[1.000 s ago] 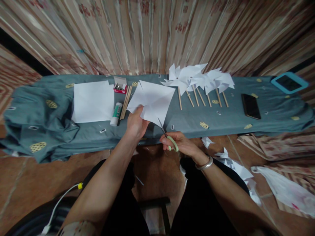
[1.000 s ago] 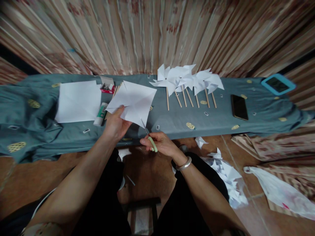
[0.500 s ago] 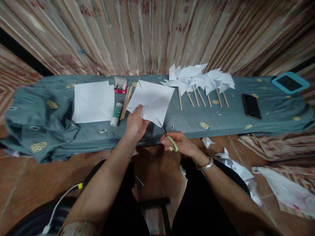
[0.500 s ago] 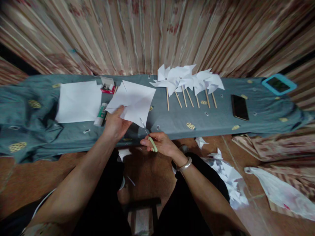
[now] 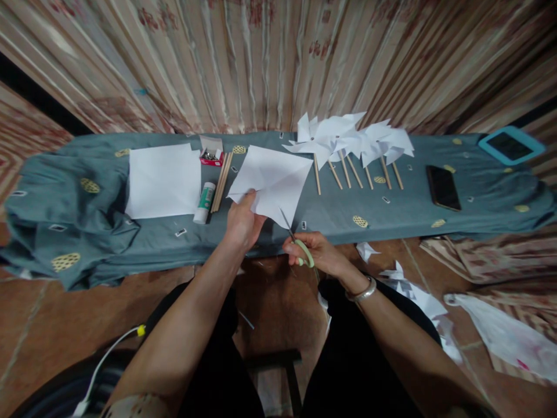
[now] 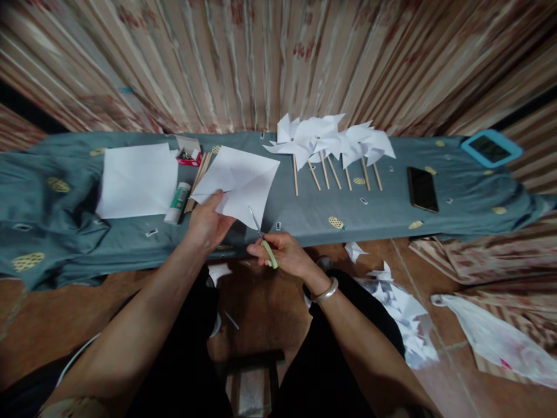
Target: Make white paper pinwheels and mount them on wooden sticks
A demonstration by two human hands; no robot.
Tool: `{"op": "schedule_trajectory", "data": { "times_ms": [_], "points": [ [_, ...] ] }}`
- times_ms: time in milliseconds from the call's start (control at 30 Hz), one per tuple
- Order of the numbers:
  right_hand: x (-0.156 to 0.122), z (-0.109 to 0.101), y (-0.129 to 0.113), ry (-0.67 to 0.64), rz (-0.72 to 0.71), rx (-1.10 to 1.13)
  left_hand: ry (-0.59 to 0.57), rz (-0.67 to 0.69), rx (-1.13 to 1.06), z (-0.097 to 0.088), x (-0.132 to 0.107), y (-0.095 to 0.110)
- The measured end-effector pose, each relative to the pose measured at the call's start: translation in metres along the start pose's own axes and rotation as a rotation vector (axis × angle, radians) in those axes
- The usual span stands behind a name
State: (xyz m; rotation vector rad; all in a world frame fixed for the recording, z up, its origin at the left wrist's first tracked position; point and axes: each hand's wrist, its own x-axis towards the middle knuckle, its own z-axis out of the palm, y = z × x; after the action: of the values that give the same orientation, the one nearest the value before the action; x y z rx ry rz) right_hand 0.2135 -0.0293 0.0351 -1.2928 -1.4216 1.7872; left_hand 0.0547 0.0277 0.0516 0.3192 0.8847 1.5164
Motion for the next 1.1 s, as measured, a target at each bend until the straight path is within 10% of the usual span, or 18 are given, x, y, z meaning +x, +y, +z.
{"op": "schedule_trajectory", "data": {
  "times_ms": [1100],
  "points": [
    [0.0029, -0.0003, 0.0038, 0.055, 0.019, 0.058, -0.013, -0.058, 0.06, -0.0008, -0.0077, -0.0028]
  ]
}}
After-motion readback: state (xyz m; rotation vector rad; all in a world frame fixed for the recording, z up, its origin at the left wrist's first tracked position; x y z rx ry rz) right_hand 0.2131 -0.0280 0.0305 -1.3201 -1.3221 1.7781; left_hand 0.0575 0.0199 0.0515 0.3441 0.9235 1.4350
